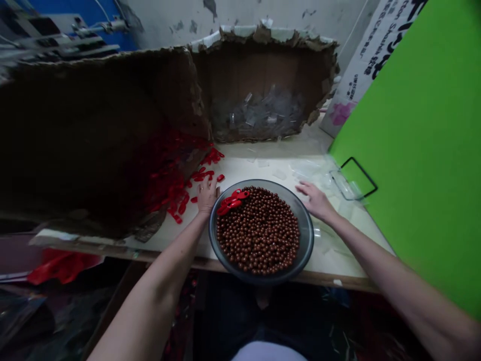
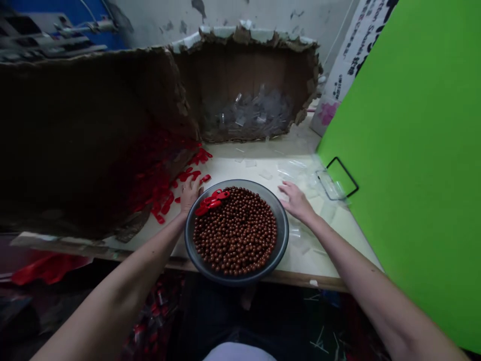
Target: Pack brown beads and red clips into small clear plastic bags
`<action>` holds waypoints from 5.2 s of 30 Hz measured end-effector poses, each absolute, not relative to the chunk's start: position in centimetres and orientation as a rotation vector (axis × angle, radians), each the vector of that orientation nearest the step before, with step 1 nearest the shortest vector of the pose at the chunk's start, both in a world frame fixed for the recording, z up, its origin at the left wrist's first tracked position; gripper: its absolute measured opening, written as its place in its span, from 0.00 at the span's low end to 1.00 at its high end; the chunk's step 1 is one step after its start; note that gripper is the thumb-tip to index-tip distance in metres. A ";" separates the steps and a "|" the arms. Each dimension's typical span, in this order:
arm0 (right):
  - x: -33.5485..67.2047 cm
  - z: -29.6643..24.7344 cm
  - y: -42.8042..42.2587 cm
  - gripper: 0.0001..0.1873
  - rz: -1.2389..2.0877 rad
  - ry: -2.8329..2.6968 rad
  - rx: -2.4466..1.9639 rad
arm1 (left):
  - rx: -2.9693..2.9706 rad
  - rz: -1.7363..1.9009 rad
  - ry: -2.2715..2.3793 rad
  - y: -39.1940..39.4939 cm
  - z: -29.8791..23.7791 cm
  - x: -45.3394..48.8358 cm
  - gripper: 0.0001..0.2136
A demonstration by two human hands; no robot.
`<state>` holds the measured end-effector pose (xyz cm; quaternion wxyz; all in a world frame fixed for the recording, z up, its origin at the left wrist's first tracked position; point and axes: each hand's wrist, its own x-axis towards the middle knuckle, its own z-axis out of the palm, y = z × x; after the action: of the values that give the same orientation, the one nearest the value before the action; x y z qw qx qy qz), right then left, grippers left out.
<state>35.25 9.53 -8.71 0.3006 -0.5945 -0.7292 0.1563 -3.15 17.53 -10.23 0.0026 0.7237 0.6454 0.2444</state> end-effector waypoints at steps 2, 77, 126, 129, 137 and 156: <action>35.2 -7.6 8.9 0.25 0.402 -1.694 -1.604 | 2.214 0.866 2.091 17.1 -9.2 -3.7 0.22; 21.9 -0.1 2.5 0.18 1.505 -1.550 -1.109 | 1.368 1.237 1.248 -0.5 -0.2 3.1 0.17; 20.8 6.8 2.2 0.22 1.250 -1.466 -0.971 | 0.991 1.268 0.771 1.2 5.8 4.0 0.13; 20.8 6.8 2.3 0.21 1.269 -1.445 -0.958 | 0.971 1.269 0.768 1.2 5.8 4.1 0.13; 20.6 6.7 2.4 0.22 1.268 -1.457 -0.961 | 0.979 1.266 0.785 1.5 5.8 4.1 0.14; 18.2 0.6 10.6 0.10 0.456 -2.380 -1.377 | 0.838 1.408 0.885 3.7 5.0 -1.0 0.16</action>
<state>18.19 10.63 0.63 0.1761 -0.4864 -0.8406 0.1609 -1.01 3.66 5.03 0.5968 0.3611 0.3811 0.6067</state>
